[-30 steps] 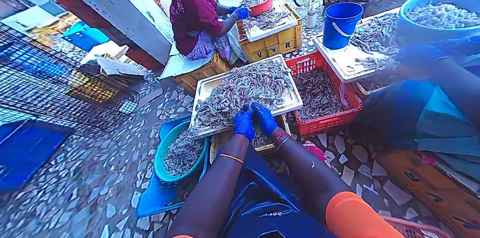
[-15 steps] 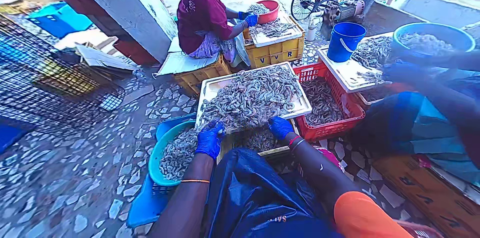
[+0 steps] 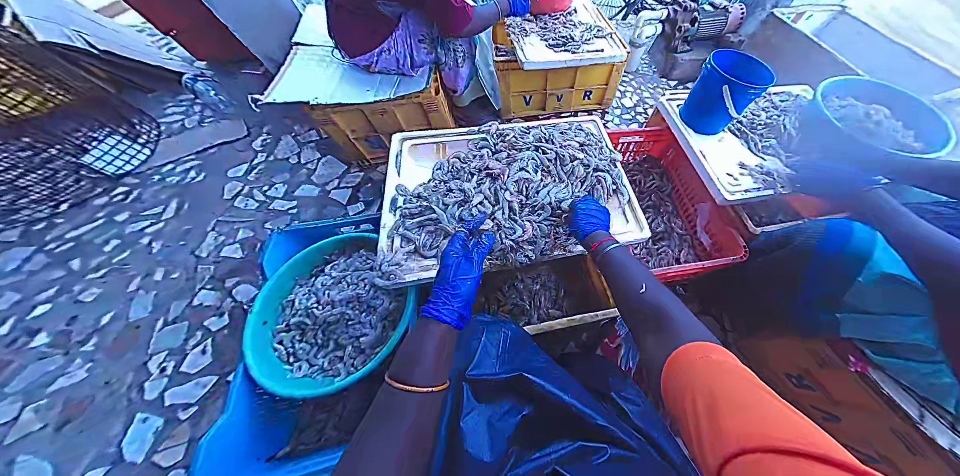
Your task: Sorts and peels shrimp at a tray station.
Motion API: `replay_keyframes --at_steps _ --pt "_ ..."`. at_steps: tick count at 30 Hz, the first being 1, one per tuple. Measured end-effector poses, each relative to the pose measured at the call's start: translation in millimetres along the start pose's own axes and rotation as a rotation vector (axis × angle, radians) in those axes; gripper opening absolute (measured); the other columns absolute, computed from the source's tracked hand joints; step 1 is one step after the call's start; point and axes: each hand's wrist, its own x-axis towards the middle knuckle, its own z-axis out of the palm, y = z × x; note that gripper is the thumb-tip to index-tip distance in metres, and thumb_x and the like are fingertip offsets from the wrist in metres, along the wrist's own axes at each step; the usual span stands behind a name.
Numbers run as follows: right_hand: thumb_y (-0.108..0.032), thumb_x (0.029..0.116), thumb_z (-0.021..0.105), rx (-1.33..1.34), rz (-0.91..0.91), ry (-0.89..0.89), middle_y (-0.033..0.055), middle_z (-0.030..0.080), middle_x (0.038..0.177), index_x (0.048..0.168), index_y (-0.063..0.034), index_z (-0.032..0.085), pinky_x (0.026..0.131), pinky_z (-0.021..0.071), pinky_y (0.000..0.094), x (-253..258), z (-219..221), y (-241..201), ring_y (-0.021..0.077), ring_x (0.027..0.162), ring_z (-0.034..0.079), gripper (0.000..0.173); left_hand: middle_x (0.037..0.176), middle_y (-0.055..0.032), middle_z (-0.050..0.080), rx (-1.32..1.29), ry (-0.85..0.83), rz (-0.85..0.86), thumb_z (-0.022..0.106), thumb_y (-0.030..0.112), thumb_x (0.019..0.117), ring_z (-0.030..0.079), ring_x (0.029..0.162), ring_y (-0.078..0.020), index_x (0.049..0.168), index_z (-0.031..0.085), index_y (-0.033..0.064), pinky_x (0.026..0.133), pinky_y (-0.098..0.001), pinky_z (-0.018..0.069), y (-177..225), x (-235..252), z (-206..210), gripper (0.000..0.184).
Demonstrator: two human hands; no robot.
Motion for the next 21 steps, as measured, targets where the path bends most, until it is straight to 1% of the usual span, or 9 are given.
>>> replay_keyframes --at_steps 3,6,8,11,13,14,17,19,21 --pt "-0.023 0.0965 0.063 0.027 -0.007 0.012 0.0204 0.067 0.123 0.114 -0.0030 0.070 0.089 0.0517 0.0607 -6 -5 -2 0.0395 0.111 0.066 0.028 0.147 -0.0109 0.055 0.017 -0.112 -0.060 0.056 0.020 0.1044 0.054 0.132 -0.0132 0.144 0.055 0.0056 0.107 -0.0303 0.0455 -7 6 19 0.042" --pt "-0.033 0.1009 0.061 0.164 -0.020 0.011 0.0192 0.065 0.124 0.119 -0.0076 0.070 0.090 0.0533 0.0602 -22 -28 3 0.0379 0.112 0.066 0.032 0.142 -0.0132 0.060 0.035 -0.175 -0.114 0.056 0.015 0.1050 0.057 0.128 -0.0132 0.139 0.058 0.0013 0.107 -0.0293 0.0462 -20 18 37 0.037" --pt "-0.038 0.1031 0.058 0.244 -0.055 0.004 0.0182 0.065 0.126 0.122 -0.0091 0.068 0.090 0.0534 0.0587 -45 -46 -1 0.0364 0.113 0.065 0.036 0.141 -0.0156 0.060 -0.001 -0.183 -0.180 0.053 0.014 0.1060 0.061 0.124 -0.0169 0.142 0.056 0.0019 0.104 -0.0326 0.0488 -28 29 60 0.039" --pt "-0.035 0.1030 0.057 0.225 -0.197 0.053 0.0150 0.068 0.122 0.123 -0.0115 0.070 0.092 0.0536 0.0553 -87 -58 -21 0.0333 0.111 0.067 0.033 0.142 -0.0185 0.058 -0.035 -0.155 -0.230 0.047 0.020 0.1101 0.061 0.126 -0.0222 0.148 0.050 0.0027 0.106 -0.0376 0.0500 -25 39 95 0.041" --pt "-0.029 0.0999 0.058 0.195 -0.303 0.123 0.0165 0.070 0.117 0.118 -0.0094 0.072 0.093 0.0533 0.0553 -106 -49 -27 0.0344 0.110 0.068 0.030 0.136 -0.0192 0.062 0.022 -0.059 -0.224 0.049 0.021 0.1097 0.059 0.126 -0.0233 0.139 0.058 0.0001 0.108 -0.0404 0.0469 -19 36 110 0.037" --pt "-0.030 0.0989 0.060 0.228 -0.333 0.096 0.0160 0.070 0.117 0.119 -0.0097 0.072 0.096 0.0524 0.0546 -113 -49 -26 0.0335 0.111 0.067 0.031 0.136 -0.0191 0.063 0.078 -0.019 -0.220 0.050 0.020 0.1091 0.059 0.128 -0.0240 0.136 0.061 0.0005 0.111 -0.0414 0.0452 -18 35 112 0.035" --pt "-0.040 0.1004 0.062 0.492 -0.304 -0.114 0.0092 0.070 0.120 0.125 -0.0161 0.071 0.102 0.0496 0.0487 -116 -60 -2 0.0250 0.113 0.065 0.036 0.137 -0.0189 0.063 0.189 0.009 -0.193 0.054 0.016 0.1069 0.058 0.130 -0.0256 0.138 0.062 0.0026 0.112 -0.0426 0.0436 -19 28 105 0.034" --pt "-0.032 0.1021 0.061 0.727 -0.204 -0.096 0.0109 0.069 0.126 0.130 -0.0143 0.068 0.103 0.0499 0.0500 -111 -55 14 0.0258 0.117 0.065 0.034 0.138 -0.0170 0.063 0.208 -0.028 -0.146 0.057 0.015 0.1057 0.058 0.131 -0.0235 0.138 0.062 0.0033 0.112 -0.0403 0.0438 -20 21 103 0.035" --pt "-0.027 0.1048 0.057 0.886 -0.214 -0.148 0.0147 0.065 0.136 0.142 -0.0090 0.059 0.109 0.0462 0.0492 -105 -49 22 0.0271 0.126 0.061 0.041 0.144 -0.0159 0.059 0.251 -0.109 -0.084 0.054 0.016 0.1068 0.056 0.135 -0.0233 0.146 0.055 0.0061 0.115 -0.0400 0.0421 -16 13 109 0.041"
